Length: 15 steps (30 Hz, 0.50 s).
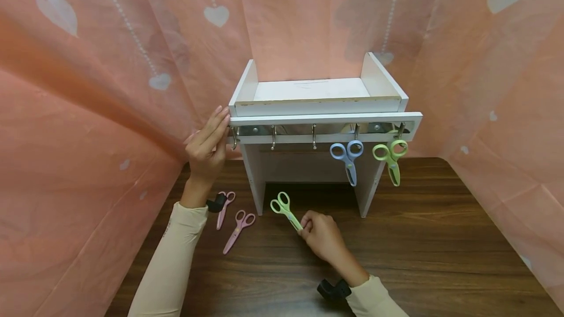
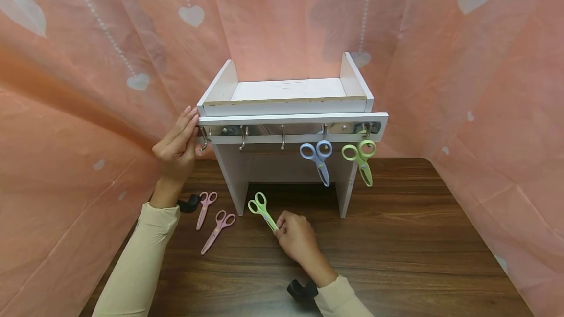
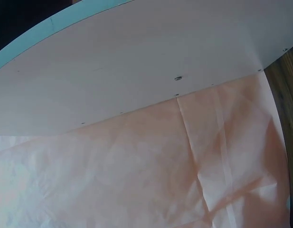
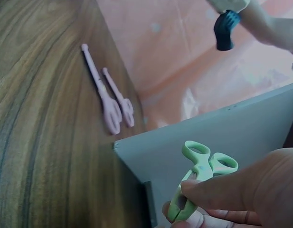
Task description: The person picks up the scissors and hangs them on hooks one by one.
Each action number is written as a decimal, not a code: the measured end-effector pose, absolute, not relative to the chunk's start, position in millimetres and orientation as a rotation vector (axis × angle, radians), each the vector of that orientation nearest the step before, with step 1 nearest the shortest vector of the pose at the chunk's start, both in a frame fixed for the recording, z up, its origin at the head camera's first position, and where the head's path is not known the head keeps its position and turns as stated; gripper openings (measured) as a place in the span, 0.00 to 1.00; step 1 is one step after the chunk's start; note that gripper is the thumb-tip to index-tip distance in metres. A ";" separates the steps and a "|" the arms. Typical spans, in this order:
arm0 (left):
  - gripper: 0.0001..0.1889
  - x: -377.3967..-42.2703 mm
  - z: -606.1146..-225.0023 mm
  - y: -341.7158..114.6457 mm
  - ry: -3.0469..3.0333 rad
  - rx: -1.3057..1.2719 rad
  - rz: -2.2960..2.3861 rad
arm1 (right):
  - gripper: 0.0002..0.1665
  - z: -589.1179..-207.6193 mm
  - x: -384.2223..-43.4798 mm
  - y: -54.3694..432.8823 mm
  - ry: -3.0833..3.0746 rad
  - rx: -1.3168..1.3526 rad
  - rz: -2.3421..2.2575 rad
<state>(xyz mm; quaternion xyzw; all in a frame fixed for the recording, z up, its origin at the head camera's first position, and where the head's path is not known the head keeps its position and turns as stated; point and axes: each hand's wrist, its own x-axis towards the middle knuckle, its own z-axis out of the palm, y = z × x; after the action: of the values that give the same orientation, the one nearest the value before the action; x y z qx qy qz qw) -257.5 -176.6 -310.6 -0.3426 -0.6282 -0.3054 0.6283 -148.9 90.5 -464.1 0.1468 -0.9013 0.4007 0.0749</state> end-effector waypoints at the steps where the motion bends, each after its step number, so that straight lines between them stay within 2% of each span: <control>1: 0.15 -257.4 -310.4 -176.6 -1.440 -0.788 -0.704 | 0.15 -461.6 -147.5 91.0 -2.692 0.444 1.203; 15: 0.17 -257.8 -309.8 -177.4 -1.441 -0.779 -0.691 | 0.15 -439.0 -135.9 98.2 -2.622 0.455 1.250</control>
<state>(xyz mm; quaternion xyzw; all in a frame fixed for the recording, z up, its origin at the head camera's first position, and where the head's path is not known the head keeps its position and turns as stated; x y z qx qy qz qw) -257.8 -177.4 -309.8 -0.3403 -0.6293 -0.3017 0.6302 -135.9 98.2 -439.0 0.1539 -0.8873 0.4230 0.1005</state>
